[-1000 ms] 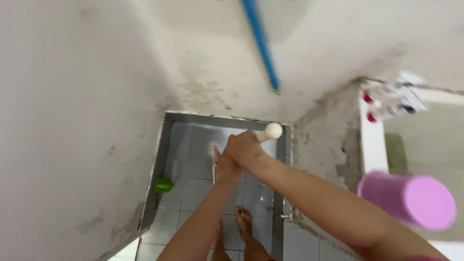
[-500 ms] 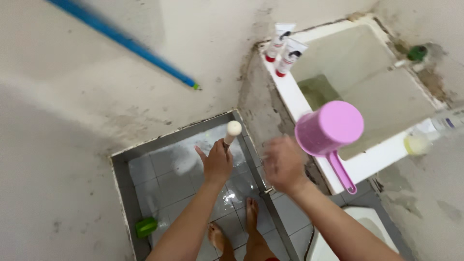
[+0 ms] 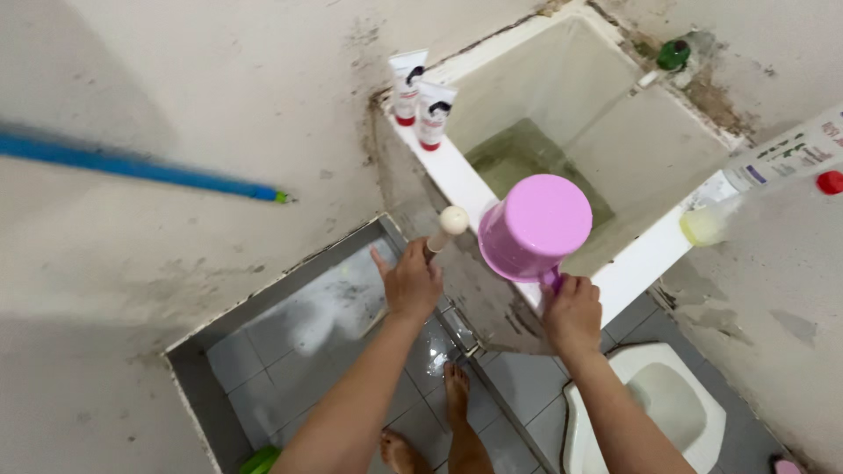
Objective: The person uses a squeegee to move soapy water and foam across a tiled bathroom floor, rinsing the area with water from a pink pitcher filled from a basin.
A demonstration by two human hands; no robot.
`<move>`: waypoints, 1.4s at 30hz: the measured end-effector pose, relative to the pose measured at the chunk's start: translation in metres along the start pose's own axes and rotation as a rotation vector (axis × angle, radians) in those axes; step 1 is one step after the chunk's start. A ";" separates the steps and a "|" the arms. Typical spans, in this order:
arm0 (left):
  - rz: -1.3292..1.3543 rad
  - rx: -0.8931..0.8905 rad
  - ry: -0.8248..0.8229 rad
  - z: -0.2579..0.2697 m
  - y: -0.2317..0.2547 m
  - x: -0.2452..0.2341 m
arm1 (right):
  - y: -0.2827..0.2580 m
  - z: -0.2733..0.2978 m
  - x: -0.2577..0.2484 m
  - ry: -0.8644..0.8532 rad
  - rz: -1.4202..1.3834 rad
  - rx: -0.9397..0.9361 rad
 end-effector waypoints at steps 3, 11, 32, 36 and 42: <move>0.012 0.011 0.226 -0.020 0.020 -0.007 | 0.002 -0.022 0.005 -0.033 -0.083 0.006; -0.104 0.134 0.223 -0.068 0.080 0.024 | 0.062 -0.146 0.099 -0.449 -0.704 0.555; 0.263 0.039 0.539 -0.086 0.066 0.070 | 0.087 -0.198 0.313 -0.776 0.105 0.037; 0.296 -0.057 0.507 -0.089 0.060 0.069 | 0.093 -0.202 0.284 -0.764 -0.333 0.356; 0.451 -0.228 0.266 -0.089 0.049 0.069 | 0.070 -0.189 0.173 -0.493 -1.077 0.707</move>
Point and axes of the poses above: each hand's wrist, its own z-axis away from the middle knuckle, its own x-axis out of the palm, y = z × x, the point moved 7 cm from there along -z, towards the middle knuckle, and after that the axes turned 9 degrees about -z, right-handed, at the moved point
